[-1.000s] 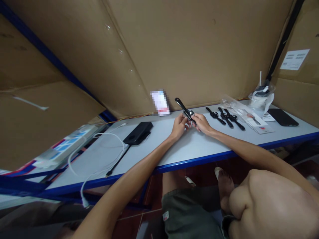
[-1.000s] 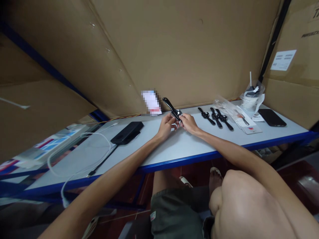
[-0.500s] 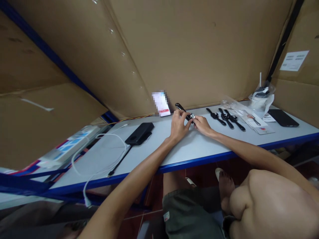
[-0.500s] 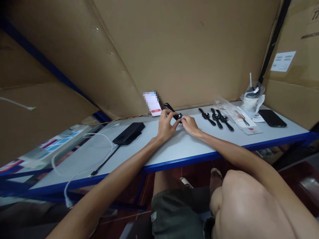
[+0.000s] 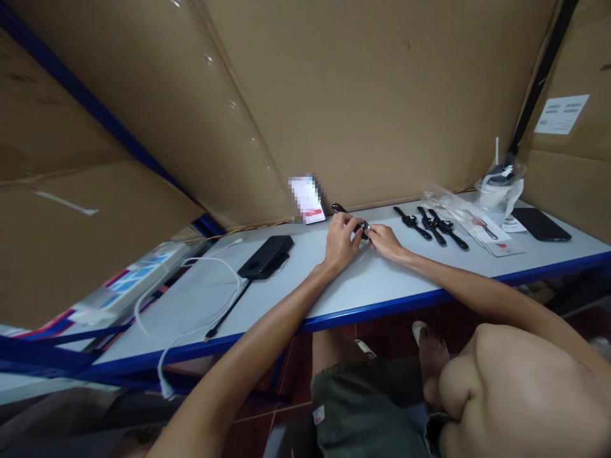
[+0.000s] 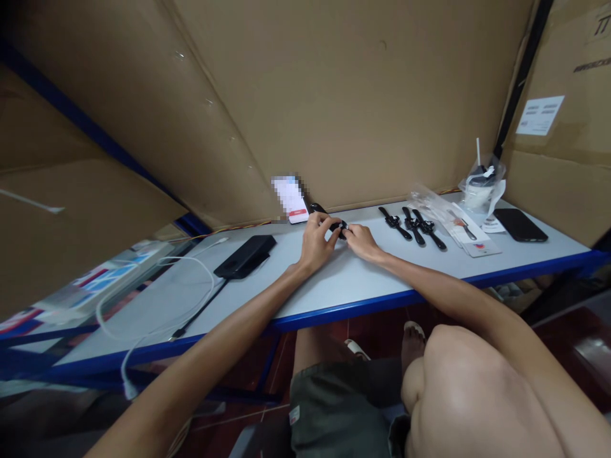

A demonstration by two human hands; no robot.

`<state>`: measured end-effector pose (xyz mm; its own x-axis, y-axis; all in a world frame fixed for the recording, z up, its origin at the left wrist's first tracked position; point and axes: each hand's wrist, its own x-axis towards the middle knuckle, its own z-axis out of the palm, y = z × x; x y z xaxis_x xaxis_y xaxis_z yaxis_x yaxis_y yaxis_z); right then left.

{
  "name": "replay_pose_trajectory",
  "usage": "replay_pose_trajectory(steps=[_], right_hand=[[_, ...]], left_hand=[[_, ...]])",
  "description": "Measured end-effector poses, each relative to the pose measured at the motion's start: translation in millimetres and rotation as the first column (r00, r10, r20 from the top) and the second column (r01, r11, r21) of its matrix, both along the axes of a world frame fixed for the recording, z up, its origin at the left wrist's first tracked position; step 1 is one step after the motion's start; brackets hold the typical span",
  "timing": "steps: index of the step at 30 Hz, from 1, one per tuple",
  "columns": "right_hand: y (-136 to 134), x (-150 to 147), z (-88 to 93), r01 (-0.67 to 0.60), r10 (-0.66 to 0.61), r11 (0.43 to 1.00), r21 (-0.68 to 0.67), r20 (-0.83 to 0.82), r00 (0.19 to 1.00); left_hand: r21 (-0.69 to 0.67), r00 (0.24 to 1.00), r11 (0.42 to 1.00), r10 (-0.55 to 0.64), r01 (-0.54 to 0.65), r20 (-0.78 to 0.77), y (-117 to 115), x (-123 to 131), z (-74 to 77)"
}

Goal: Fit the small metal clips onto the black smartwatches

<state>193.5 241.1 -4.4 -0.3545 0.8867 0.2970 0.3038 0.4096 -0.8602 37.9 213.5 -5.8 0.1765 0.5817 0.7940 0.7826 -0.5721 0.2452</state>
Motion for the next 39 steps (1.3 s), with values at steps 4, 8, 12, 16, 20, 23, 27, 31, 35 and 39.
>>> replay_pose_trajectory(steps=[4, 8, 12, 16, 20, 23, 27, 31, 35, 39], right_hand=[[0.1, -0.7, -0.8, 0.007, -0.007, 1.0, -0.01, 0.003, 1.0], [0.0, -1.2, -0.8, 0.007, -0.006, 1.0, -0.013, 0.036, 0.999], [-1.4, -1.4, 0.0, 0.019, -0.018, 1.0, -0.018, 0.072, 0.997], [-2.3, -1.5, 0.4, 0.017, -0.016, 1.0, -0.016, 0.077, 0.997], [-2.4, -1.6, -0.1, 0.008, -0.007, 1.0, -0.015, 0.065, 0.998], [-2.6, -1.5, -0.7, 0.007, -0.006, 1.0, -0.017, 0.058, 0.998], [-2.6, -0.8, -1.3, -0.004, 0.005, 1.0, -0.023, 0.038, 0.999], [-2.4, -0.9, -1.9, -0.018, 0.019, 0.999, -0.041, 0.019, 1.0], [-3.2, -1.6, -0.1, -0.019, 0.015, 0.996, -0.082, -0.046, 0.999], [-5.7, 0.7, 7.3, -0.033, 0.005, 0.986, -0.162, -0.174, 0.985]], left_hand=[[0.015, 0.999, 1.0, -0.006, 0.007, -0.051, -0.1, -1.5, 0.5], [0.053, 0.996, 0.999, 0.01, -0.006, -0.088, -0.4, -1.3, 0.2], [0.082, 0.99, 0.997, 0.028, -0.017, -0.138, -0.1, -0.3, 0.0], [0.105, 0.988, 0.994, 0.026, -0.011, -0.149, 0.4, 0.0, 0.5], [0.103, 0.984, 0.994, 0.037, -0.02, -0.173, 0.3, 0.1, 1.1], [0.119, 0.973, 0.993, 0.05, -0.024, -0.224, 0.1, -0.1, 1.9], [0.144, 0.953, 0.989, 0.069, -0.027, -0.297, 1.2, -1.1, 2.6], [0.107, 0.944, 0.994, 0.056, -0.022, -0.324, 3.3, -2.6, 2.0], [0.085, 0.975, 0.996, 0.008, 0.011, -0.221, 3.6, -4.6, 1.4], [0.168, 0.992, 0.985, 0.007, -0.028, 0.126, 5.4, -8.7, 2.2]])
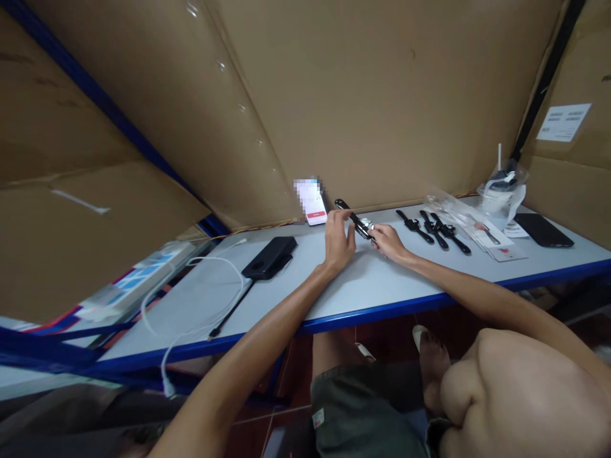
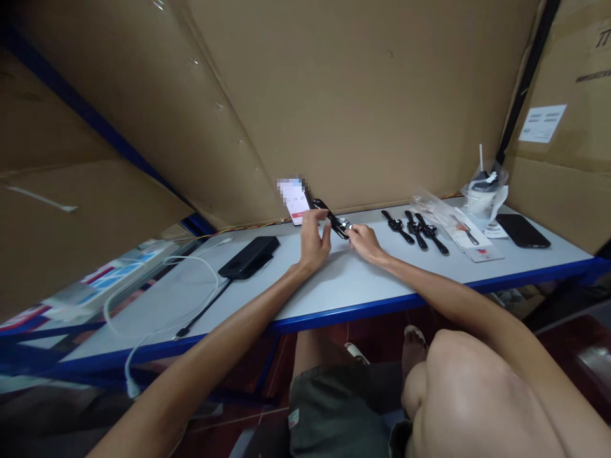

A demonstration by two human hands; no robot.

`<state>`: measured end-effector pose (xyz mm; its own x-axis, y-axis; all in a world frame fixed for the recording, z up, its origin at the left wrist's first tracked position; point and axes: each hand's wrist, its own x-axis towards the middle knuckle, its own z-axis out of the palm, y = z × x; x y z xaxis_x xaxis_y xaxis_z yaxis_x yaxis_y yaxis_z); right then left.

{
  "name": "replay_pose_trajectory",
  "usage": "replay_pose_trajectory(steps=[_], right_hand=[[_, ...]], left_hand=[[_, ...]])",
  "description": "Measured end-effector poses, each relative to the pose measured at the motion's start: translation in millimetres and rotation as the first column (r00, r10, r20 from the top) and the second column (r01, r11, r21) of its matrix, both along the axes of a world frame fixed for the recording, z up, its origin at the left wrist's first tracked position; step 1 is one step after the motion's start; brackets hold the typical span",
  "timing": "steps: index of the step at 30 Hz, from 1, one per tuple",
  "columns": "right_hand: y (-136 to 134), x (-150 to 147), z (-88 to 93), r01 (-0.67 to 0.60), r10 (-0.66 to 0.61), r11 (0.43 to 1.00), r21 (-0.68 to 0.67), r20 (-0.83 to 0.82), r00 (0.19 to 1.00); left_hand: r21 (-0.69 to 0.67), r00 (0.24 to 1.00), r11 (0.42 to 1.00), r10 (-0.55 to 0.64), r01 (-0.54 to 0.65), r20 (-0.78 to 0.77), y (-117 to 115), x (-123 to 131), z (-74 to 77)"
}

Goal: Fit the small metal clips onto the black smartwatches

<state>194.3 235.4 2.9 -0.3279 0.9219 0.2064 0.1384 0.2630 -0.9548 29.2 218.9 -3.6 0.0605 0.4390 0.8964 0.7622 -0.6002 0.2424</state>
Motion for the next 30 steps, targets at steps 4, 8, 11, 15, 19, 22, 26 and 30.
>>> replay_pose_trajectory(steps=[4, 8, 11, 15, 19, 22, 26, 30], right_hand=[[-3, 4, 8.6, -0.001, -0.01, 0.996, -0.086, -0.127, 0.992], [-5, 5, 12.3, 0.002, -0.021, 0.993, -0.117, -0.158, 0.987], [-6, 5, 11.7, -0.006, -0.011, 0.993, -0.114, -0.152, 0.988], [-4, 4, 8.8, -0.008, -0.007, 0.994, -0.105, -0.141, 0.99], [-1, 4, 5.9, -0.026, 0.014, 0.994, -0.104, -0.116, 0.993], [0, 3, 4.2, -0.039, 0.029, 0.994, -0.107, -0.097, 0.995], [1, 3, 1.7, -0.047, 0.042, 0.996, -0.073, -0.073, 0.996], [4, 3, -1.6, -0.064, 0.064, 0.998, -0.009, -0.044, 0.997]], left_hand=[[-0.03, 0.965, 1.0, 0.013, -0.005, 0.263, 6, -5, 0.0], [-0.145, 0.935, 0.985, -0.032, 0.088, 0.352, 11, -5, -3.9], [-0.247, 0.918, 0.948, -0.092, 0.199, 0.387, 13, -2, -7.6], [-0.35, 0.853, 0.842, -0.22, 0.411, 0.473, 12, 5, -9.7], [-0.393, 0.79, 0.768, -0.23, 0.506, 0.568, 11, 9, -9.3], [-0.405, 0.748, 0.725, -0.227, 0.558, 0.624, 10, 9, -9.4], [-0.413, 0.718, 0.689, -0.227, 0.596, 0.658, 10, 8, -9.0], [-0.428, 0.723, 0.681, -0.22, 0.594, 0.655, 8, 8, -6.9]])
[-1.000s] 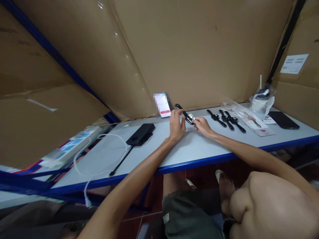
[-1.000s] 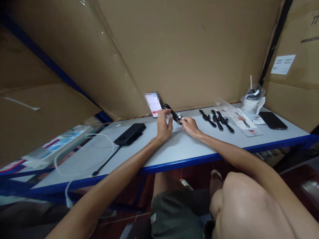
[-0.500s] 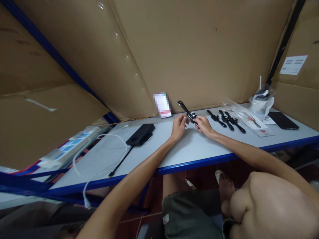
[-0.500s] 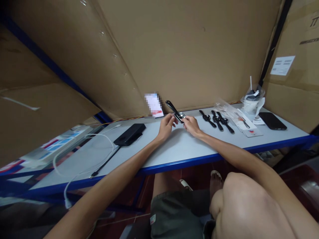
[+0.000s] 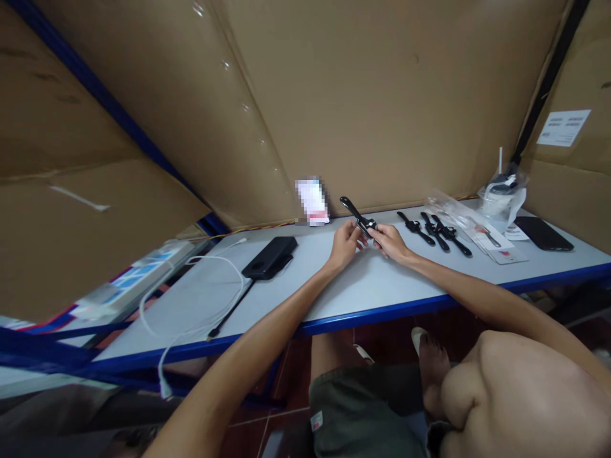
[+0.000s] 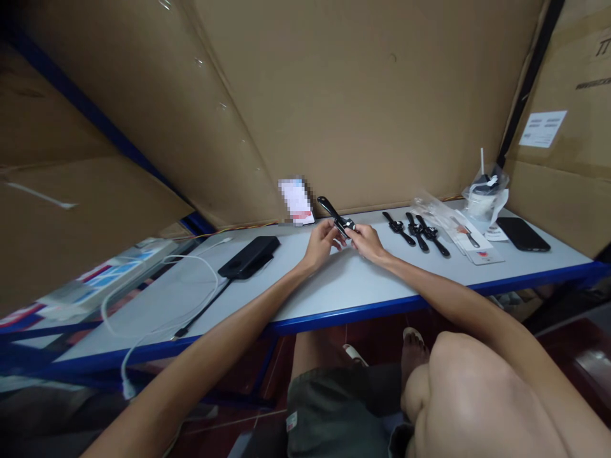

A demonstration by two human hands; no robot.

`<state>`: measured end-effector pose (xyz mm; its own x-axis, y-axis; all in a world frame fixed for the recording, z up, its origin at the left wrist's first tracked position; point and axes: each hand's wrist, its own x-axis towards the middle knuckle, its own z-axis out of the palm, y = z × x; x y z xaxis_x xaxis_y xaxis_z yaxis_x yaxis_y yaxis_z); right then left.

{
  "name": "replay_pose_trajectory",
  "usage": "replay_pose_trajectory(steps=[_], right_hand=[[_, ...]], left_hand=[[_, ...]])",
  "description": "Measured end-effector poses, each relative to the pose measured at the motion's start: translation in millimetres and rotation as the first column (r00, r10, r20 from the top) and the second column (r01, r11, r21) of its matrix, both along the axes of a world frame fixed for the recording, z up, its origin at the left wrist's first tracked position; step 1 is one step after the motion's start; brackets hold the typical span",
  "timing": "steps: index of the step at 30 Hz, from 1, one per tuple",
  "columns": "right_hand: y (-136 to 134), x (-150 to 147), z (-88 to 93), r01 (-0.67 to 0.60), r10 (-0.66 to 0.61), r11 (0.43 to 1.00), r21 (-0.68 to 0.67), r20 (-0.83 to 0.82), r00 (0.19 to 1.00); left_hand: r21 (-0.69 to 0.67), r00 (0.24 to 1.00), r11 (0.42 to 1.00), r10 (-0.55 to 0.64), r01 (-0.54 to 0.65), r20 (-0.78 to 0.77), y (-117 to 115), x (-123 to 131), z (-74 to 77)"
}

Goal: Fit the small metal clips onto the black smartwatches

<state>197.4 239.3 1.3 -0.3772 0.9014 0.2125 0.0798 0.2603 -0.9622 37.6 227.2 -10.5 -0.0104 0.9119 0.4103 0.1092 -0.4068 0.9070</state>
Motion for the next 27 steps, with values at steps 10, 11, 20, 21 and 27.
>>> replay_pose_trajectory(steps=[10, 11, 20, 21, 27], right_hand=[[1.4, 1.3, -0.6, -0.008, 0.007, 0.999, 0.048, 0.029, 1.0], [1.2, 1.4, 0.0, -0.012, 0.011, 0.999, 0.04, 0.025, 1.0], [-0.6, 2.5, 4.3, -0.02, 0.02, 0.999, -0.035, 0.004, 1.0], [-0.6, 2.9, 4.5, -0.02, 0.02, 0.999, -0.036, 0.003, 1.0], [-0.7, 4.5, 4.9, -0.06, 0.059, 0.997, -0.039, -0.034, 0.998]], left_hand=[[-0.024, 1.0, 1.0, -0.015, 0.015, 0.02, -4.0, 1.6, 1.0], [-0.023, 1.0, 1.0, -0.012, 0.013, 0.022, -4.0, 1.6, 0.9], [-0.018, 1.0, 1.0, 0.004, -0.004, 0.031, -2.7, 3.4, -0.5], [-0.015, 1.0, 1.0, 0.005, -0.005, 0.029, -2.9, 3.7, -0.2], [-0.024, 1.0, 1.0, -0.01, 0.011, 0.026, -4.7, 3.5, 2.7]])
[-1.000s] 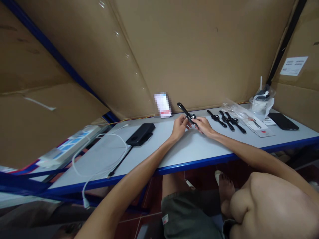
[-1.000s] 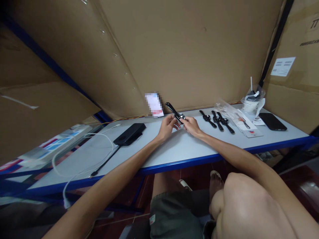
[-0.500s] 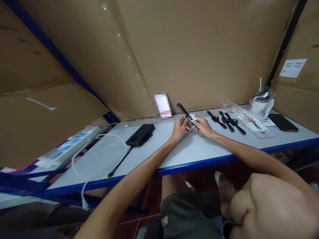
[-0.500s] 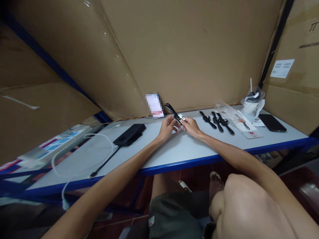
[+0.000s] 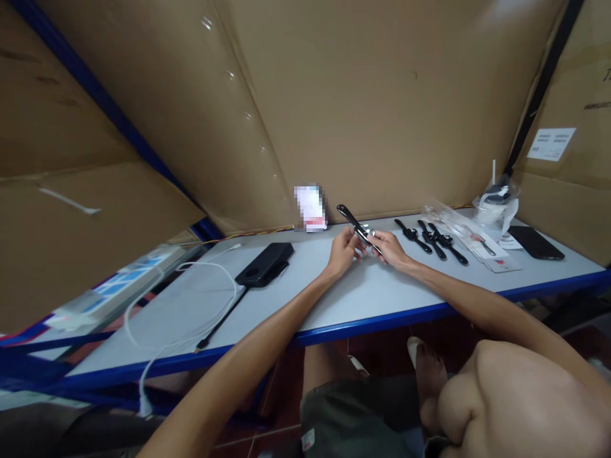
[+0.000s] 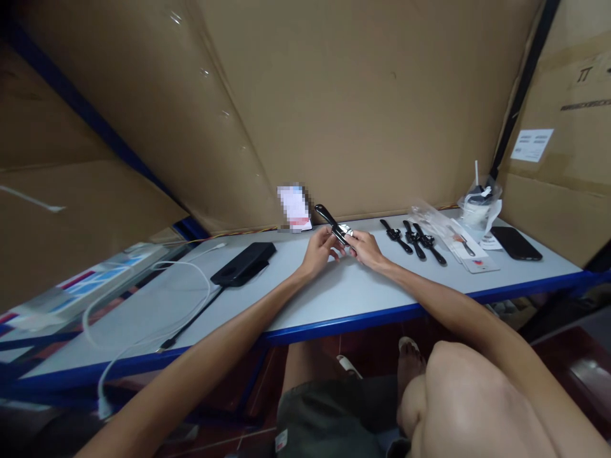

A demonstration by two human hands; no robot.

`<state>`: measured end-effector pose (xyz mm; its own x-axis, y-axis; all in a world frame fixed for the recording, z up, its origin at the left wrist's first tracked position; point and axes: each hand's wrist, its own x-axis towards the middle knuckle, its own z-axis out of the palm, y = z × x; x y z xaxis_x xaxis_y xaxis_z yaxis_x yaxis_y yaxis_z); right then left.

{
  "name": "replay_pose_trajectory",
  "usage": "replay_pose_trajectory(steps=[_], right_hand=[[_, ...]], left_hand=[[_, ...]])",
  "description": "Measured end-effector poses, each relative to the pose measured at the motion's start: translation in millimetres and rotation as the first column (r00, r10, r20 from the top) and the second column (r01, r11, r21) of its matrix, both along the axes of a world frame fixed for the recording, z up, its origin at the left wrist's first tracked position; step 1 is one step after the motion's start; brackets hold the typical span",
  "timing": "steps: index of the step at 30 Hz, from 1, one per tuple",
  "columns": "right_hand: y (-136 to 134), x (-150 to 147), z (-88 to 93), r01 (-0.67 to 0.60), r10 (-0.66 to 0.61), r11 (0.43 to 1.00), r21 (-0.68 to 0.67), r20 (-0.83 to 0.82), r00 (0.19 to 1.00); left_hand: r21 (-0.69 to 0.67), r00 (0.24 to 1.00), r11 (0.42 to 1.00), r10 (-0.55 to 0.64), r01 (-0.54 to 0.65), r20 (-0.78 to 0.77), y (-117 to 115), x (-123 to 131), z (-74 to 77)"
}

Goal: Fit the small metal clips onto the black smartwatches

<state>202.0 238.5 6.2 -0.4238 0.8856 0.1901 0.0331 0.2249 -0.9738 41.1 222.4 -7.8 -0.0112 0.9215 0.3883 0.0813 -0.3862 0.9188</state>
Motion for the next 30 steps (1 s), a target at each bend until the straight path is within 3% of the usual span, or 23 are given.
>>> replay_pose_trajectory(steps=[8, 12, 15, 17, 20, 25, 30], right_hand=[[-1, -1, 2.1, 0.008, -0.007, 0.999, -0.032, 0.02, 1.0], [1, -3, -1.4, 0.02, -0.026, 0.998, 0.057, 0.104, 0.994], [3, -3, -3.4, 0.055, -0.102, 0.981, 0.187, 0.255, 0.962], [3, -2, -2.6, 0.118, -0.261, 0.932, 0.343, 0.409, 0.874], [1, 4, 2.2, 0.051, -0.374, 0.882, 0.469, 0.63, 0.68], [0, 14, 10.7, 0.052, -0.41, 0.897, 0.44, 0.78, 0.472], [3, 20, 12.4, 0.073, -0.448, 0.887, 0.455, 0.816, 0.365]], left_hand=[[-0.004, 1.0, 1.0, 0.018, -0.018, 0.012, 2, -1, -1.1], [-0.066, 0.998, 0.997, 0.041, -0.038, 0.052, 5, -2, -3.7], [-0.19, 0.992, 0.98, 0.078, -0.059, 0.099, 6, -4, -5.1], [-0.269, 0.989, 0.962, 0.087, -0.052, 0.122, 6, -4, -5.1], [-0.29, 0.992, 0.957, 0.052, -0.017, 0.114, 5, -4, -3.3], [-0.313, 0.991, 0.95, 0.063, -0.023, 0.118, 3, -4, 1.2], [-0.286, 0.994, 0.957, 0.073, -0.048, 0.079, 2, -6, 3.2]])
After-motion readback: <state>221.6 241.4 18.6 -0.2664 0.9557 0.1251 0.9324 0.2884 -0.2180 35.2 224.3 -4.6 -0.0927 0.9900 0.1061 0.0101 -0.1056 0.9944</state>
